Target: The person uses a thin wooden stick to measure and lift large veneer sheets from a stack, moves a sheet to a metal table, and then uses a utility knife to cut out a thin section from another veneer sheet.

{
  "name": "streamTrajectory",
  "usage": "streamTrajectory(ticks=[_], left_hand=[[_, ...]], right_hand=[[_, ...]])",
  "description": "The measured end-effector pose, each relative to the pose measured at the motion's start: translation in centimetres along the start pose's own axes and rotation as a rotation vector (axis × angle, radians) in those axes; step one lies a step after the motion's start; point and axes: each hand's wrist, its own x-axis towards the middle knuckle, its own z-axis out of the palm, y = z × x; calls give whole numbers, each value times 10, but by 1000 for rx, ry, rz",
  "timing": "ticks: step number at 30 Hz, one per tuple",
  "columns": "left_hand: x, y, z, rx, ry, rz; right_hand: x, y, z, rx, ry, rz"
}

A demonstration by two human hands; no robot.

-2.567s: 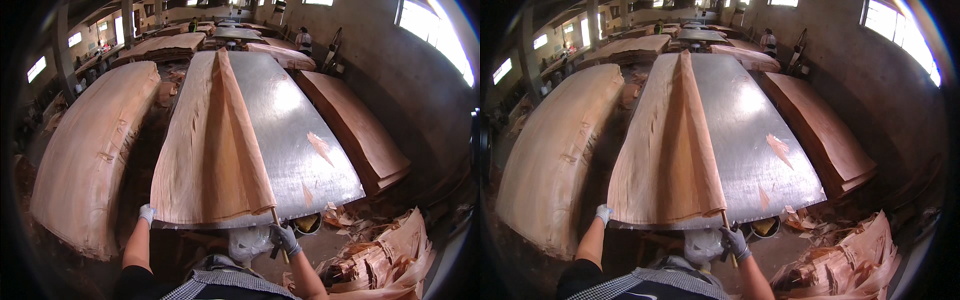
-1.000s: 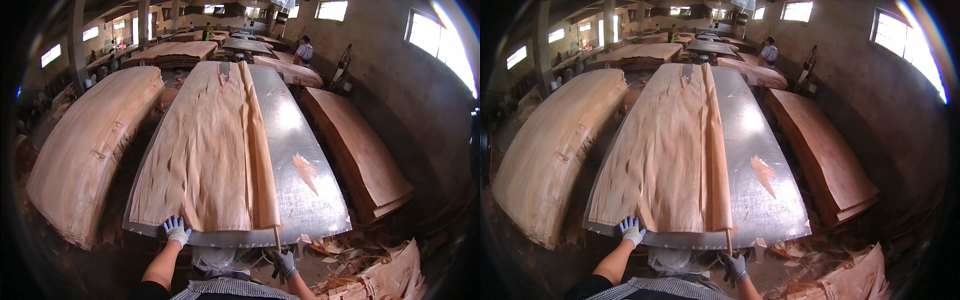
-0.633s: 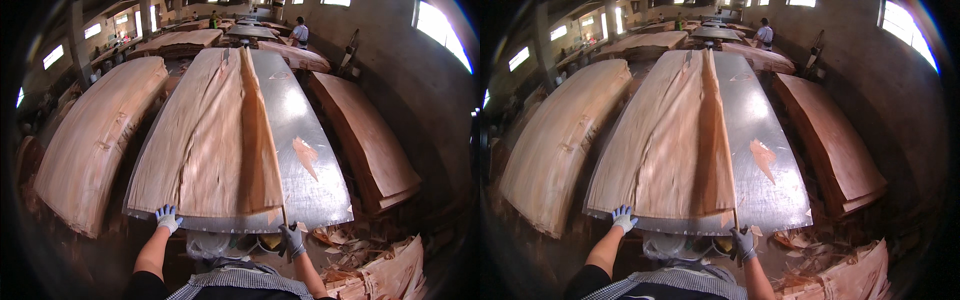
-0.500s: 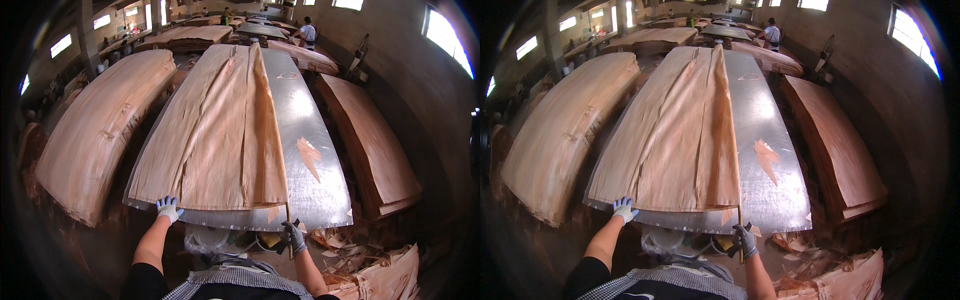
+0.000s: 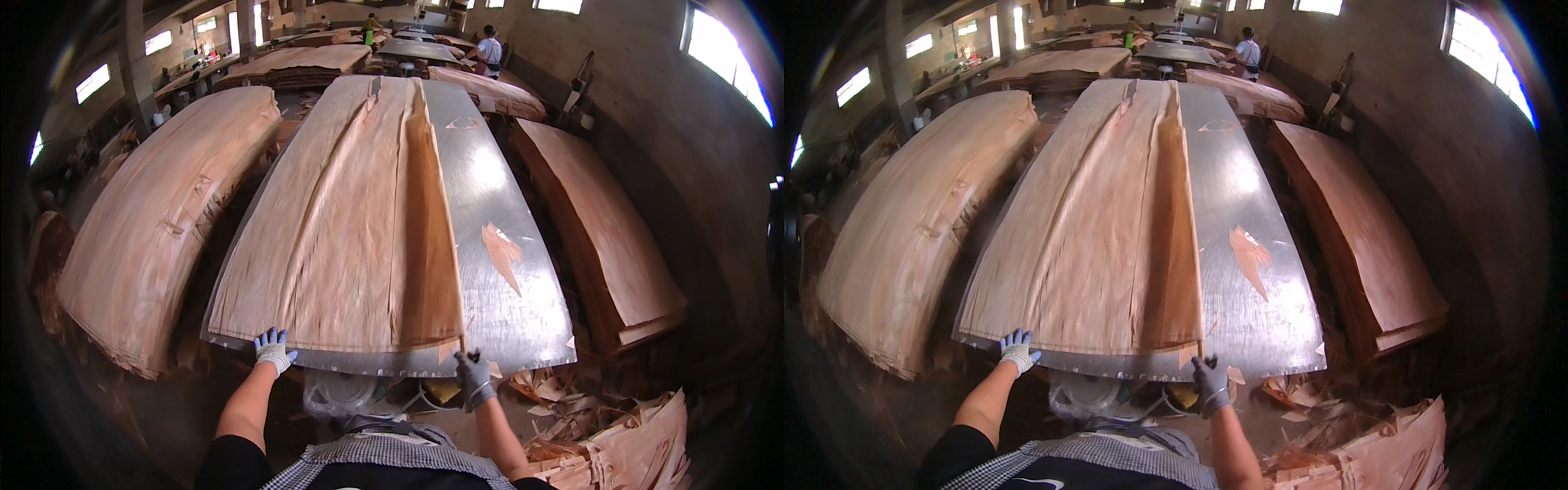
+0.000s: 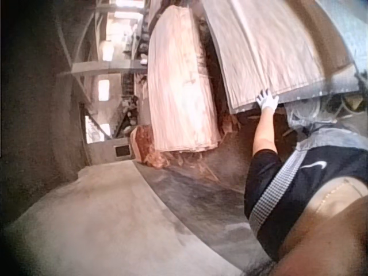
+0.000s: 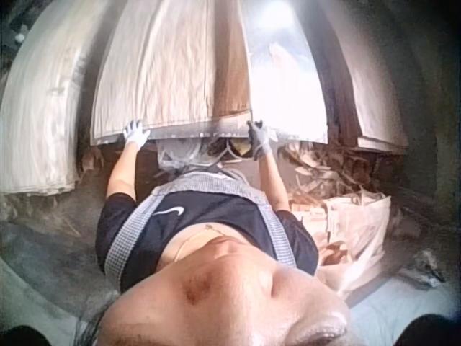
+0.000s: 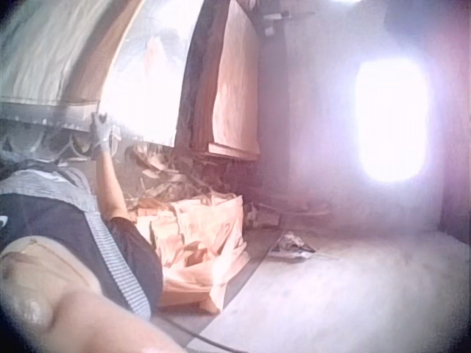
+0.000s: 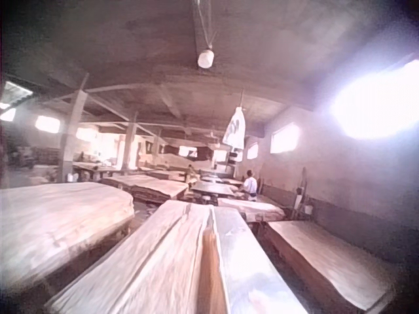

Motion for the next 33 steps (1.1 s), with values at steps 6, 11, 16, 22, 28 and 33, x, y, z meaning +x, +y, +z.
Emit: streamTrajectory(ticks=[6, 11, 16, 22, 28, 33], left_hand=[[4, 7, -4, 11, 18, 57], [-10, -5, 7, -27, -3, 24], [-8, 3, 1, -5, -3, 37], [-6, 1, 0, 19, -42, 17], [-3, 2, -2, 9, -59, -12], [9, 59, -28, -1, 183, -84]], right_hand=[[21, 5, -82, -353, 142, -220], [7, 49, -81, -1166, 448, -623], [28, 53, -59, -2, -94, -91], [27, 4, -93, 152, -370, 142], [32, 83, -74, -499, 358, -526], [42, 98, -51, -284, 177, -330]])
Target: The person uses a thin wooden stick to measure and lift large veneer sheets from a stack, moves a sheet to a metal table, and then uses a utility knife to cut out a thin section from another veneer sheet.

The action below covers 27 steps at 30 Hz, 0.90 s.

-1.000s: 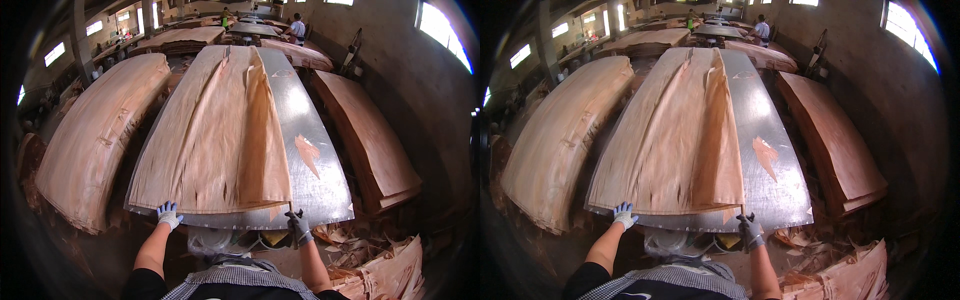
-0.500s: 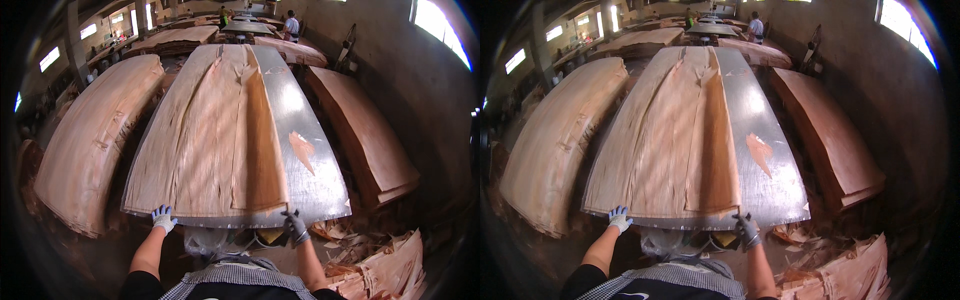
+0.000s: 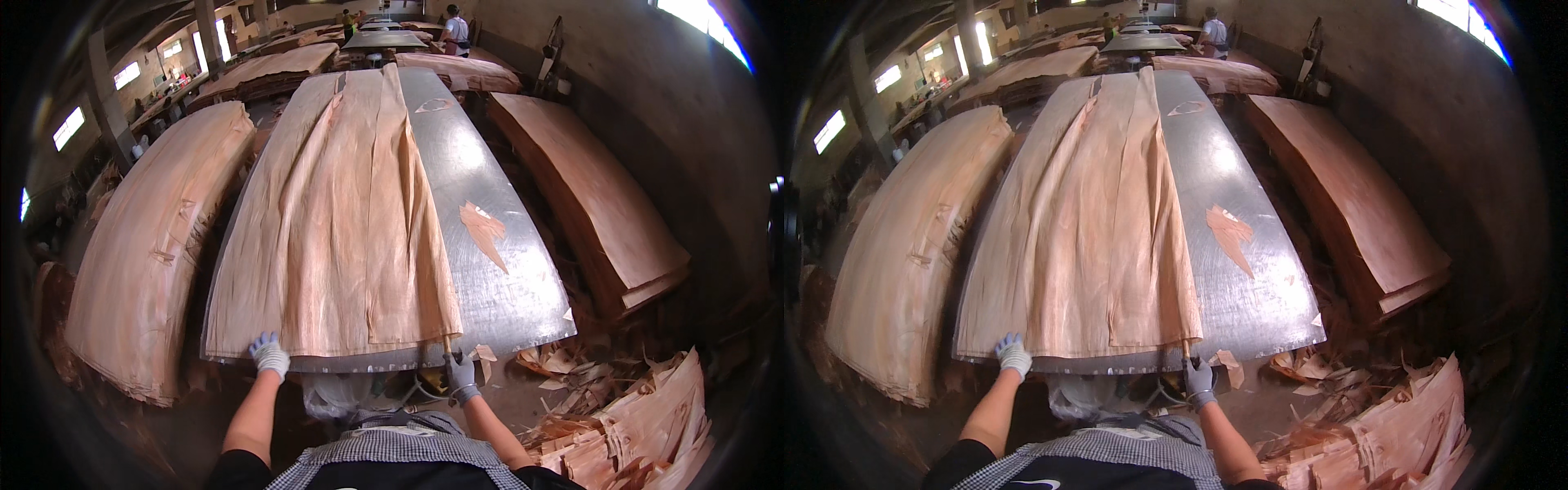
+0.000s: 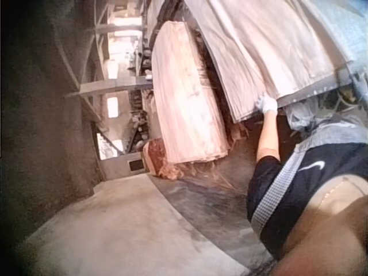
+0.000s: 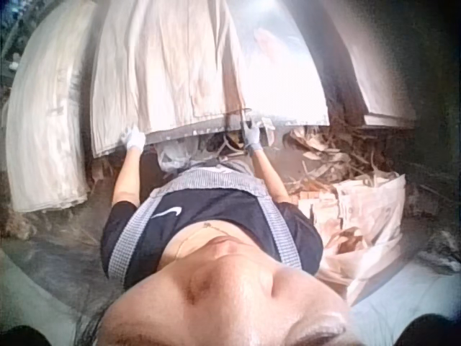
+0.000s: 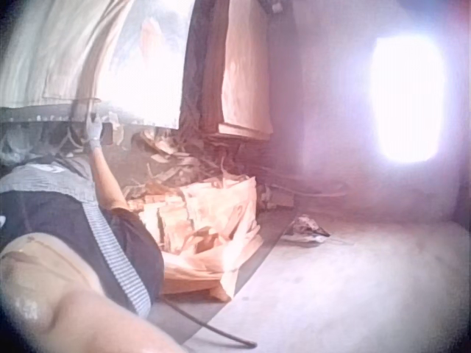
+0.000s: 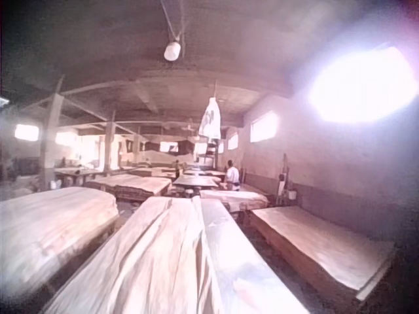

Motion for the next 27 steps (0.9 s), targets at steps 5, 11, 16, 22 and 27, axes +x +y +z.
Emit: streamTrajectory(ticks=[5, 11, 16, 22, 27], left_hand=[[-1, 136, -4, -687, -90, 342], [29, 221, 62, -871, -281, -101], [48, 218, 35, -1110, -542, -80], [18, 323, -85, -1577, -760, 516], [4, 397, -145, -1573, -742, 643]], right_hand=[[-13, -81, -17, 470, -376, 463], [-12, -78, -22, 356, -493, 351], [-11, -20, 7, 235, -184, 185], [-17, -28, 1, 249, -178, 146], [-28, -98, -23, 790, -479, 633]])
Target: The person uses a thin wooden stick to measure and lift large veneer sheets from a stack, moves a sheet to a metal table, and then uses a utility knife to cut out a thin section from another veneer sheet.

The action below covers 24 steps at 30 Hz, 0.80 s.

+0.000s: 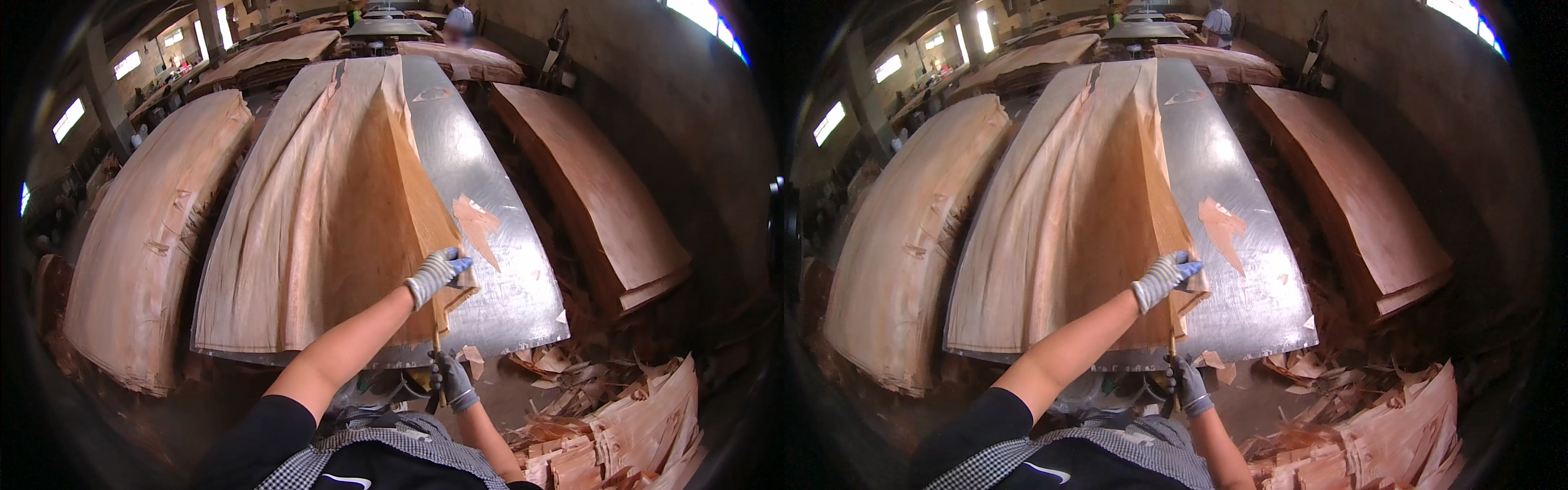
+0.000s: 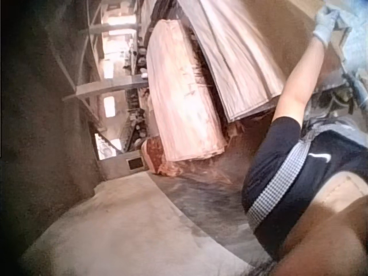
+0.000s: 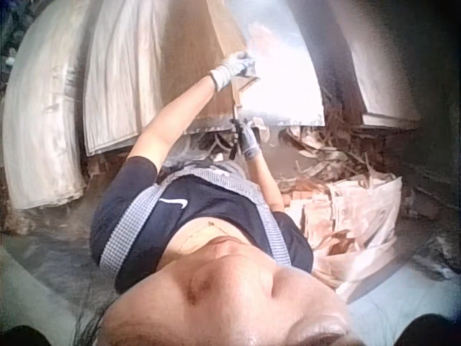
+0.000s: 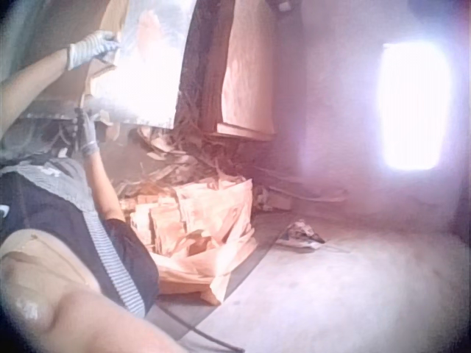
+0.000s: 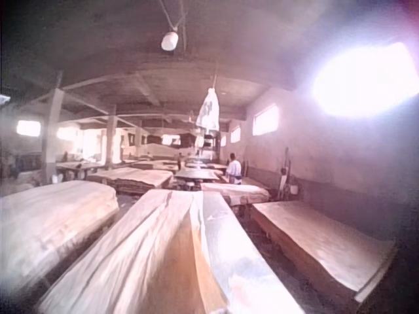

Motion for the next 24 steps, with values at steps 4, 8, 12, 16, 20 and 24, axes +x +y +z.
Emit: streamTrajectory(ticks=[4, 8, 12, 16, 20, 24], left_hand=[[26, -7, 42, -84, -83, 32], [33, -6, 79, 60, -145, -81], [45, -33, 75, 85, -83, -136], [38, -43, 68, 42, -64, -189], [5, -52, 32, -239, -107, -181], [-28, -97, -56, -178, 160, -163]], right_hand=[[-4, -11, 17, 234, -238, 63], [-4, -33, 33, 562, -620, 123], [-7, -35, 38, 275, -365, 20], [-12, -26, 7, -549, 234, -382], [-39, -16, -22, -571, 467, -368], [-66, -6, -19, -523, 422, -344]])
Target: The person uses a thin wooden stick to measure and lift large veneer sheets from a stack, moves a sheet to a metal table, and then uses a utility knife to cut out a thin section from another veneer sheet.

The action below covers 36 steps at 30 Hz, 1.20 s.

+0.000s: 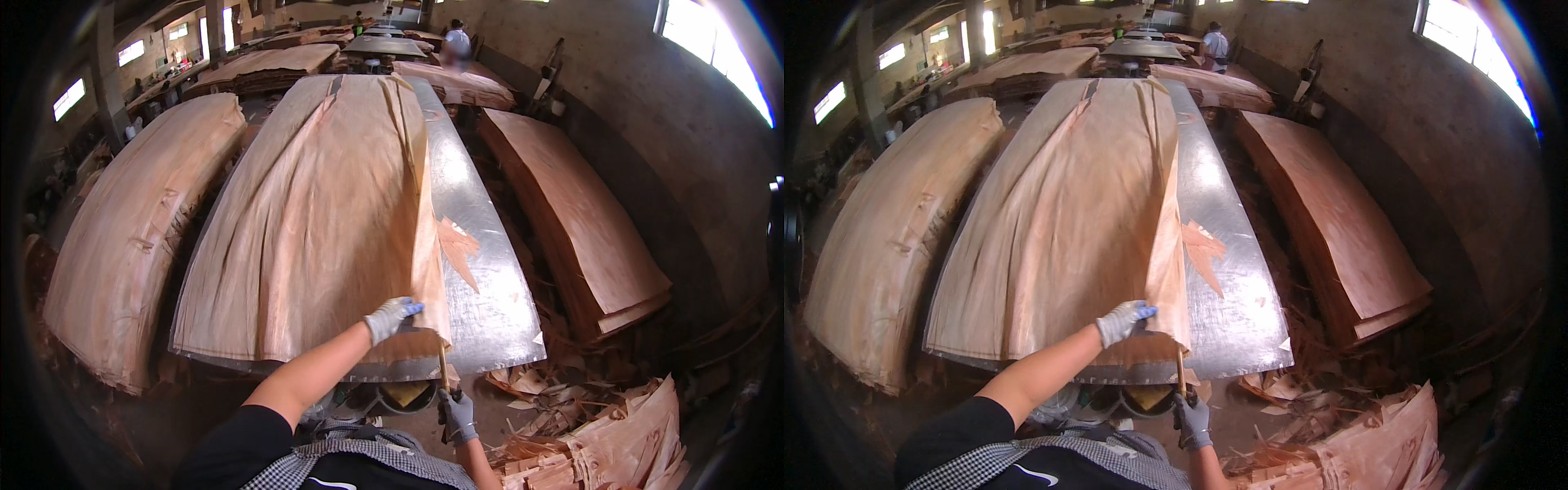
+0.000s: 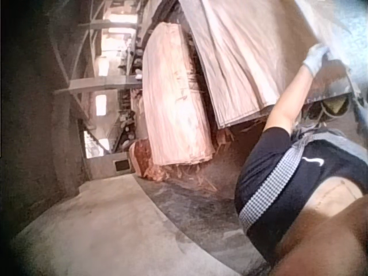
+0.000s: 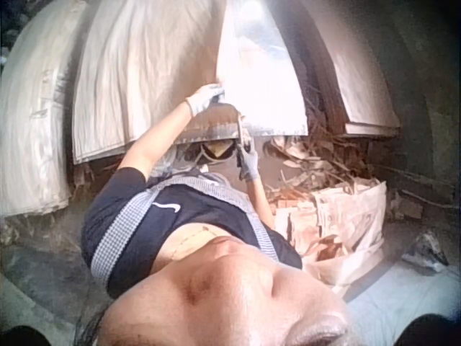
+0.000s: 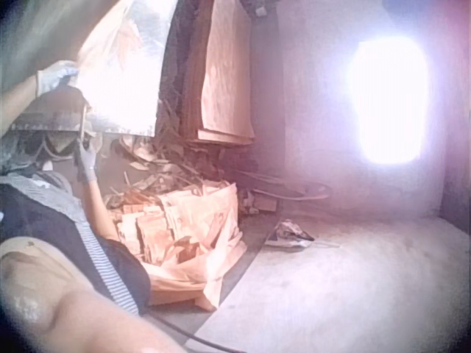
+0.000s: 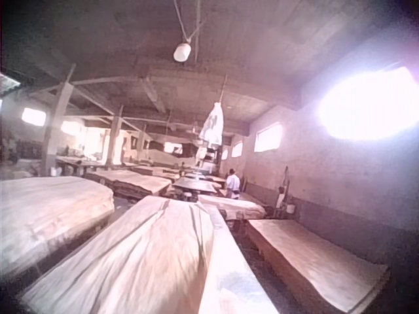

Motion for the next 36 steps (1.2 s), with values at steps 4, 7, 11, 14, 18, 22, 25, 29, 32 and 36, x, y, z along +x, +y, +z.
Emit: streamTrajectory(ticks=[4, 7, 11, 14, 18, 22, 25, 29, 32, 36], left_hand=[[-40, 2, -49, -260, -81, -136], [-62, -8, -69, -165, 40, -216], [-69, -59, -86, -49, 91, -182], [-72, -70, -53, 306, 19, -158], [-97, -55, -36, 13, 19, -249], [-136, -66, -145, 729, 583, 457], [-212, -47, -210, 1292, 914, 183], [-295, -100, -284, 1449, 994, -172], [-288, -97, -285, 1511, 940, -125], [-231, -69, -291, 1521, 926, -102]], right_hand=[[3, 8, -9, 61, -33, 34], [7, -2, 2, 31, -39, 54], [22, -27, 22, -15, -1, -10], [56, -41, 16, -73, 46, -55], [93, -64, -2, -182, 156, -28], [98, -61, -18, -286, 266, -191], [92, 8, -82, -434, 413, -474], [18, 12, -27, -298, 362, -252], [17, 8, -24, -337, 364, -285], [99, 2, -37, -260, 343, -426]])
